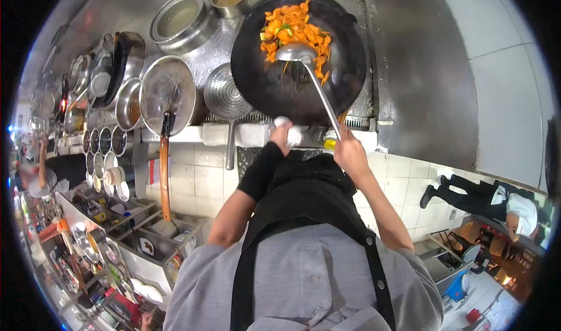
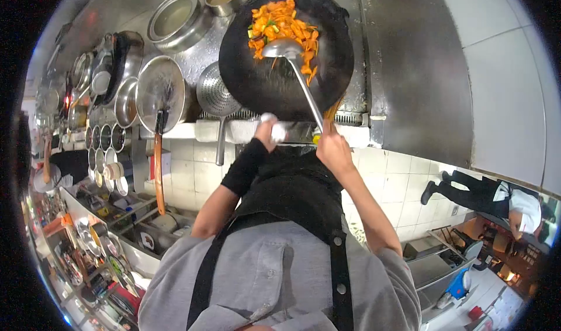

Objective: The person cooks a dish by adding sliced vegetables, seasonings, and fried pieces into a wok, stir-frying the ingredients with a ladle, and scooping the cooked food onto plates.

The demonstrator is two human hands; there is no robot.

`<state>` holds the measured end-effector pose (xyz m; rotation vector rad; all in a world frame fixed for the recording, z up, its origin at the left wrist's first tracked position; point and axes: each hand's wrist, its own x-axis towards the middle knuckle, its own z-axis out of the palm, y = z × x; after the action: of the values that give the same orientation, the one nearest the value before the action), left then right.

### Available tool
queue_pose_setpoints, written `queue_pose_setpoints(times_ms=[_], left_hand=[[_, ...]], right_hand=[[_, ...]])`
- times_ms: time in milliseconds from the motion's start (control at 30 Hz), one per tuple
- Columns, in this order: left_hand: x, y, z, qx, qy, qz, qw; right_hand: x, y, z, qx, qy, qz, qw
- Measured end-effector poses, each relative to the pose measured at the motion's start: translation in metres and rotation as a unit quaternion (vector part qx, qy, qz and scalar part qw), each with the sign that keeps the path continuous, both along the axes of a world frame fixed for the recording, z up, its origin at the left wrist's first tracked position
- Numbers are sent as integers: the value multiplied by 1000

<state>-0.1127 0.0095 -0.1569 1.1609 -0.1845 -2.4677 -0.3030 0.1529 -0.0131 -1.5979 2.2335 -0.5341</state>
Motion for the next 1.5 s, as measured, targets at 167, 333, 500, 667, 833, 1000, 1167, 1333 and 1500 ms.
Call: queue_pose_setpoints(times_ms=[167, 333, 500, 667, 833, 1000, 1167, 1333, 1500], left_hand=[[3, 2, 62, -639, -293, -240, 670], [-11, -47, 60, -537, -177, -163, 809], [11, -46, 102, -426, -326, -168, 827], [31, -27, 94, -502, -491, 42, 711], [35, -44, 99, -408, -487, -187, 749], [65, -34, 118, -615, -268, -275, 688], [64, -12, 125, -587, -119, -257, 758], [72, -5, 97, -646, -179, -262, 694], [82, 31, 108, -360, -148, -106, 915]], right_hand=[[25, 52, 106, -57, -58, 7, 997], [31, 32, 165, -5, -140, -47, 989], [24, -46, 80, -64, -166, -147, 973], [39, -66, 100, -49, -542, -279, 792], [21, -51, 114, -37, -872, -268, 408], [36, -36, 93, 8, -933, -280, 227], [46, -16, 92, -17, -931, -265, 252], [55, -16, 124, 56, -743, -276, 607], [56, -1, 150, 66, -700, -233, 672]])
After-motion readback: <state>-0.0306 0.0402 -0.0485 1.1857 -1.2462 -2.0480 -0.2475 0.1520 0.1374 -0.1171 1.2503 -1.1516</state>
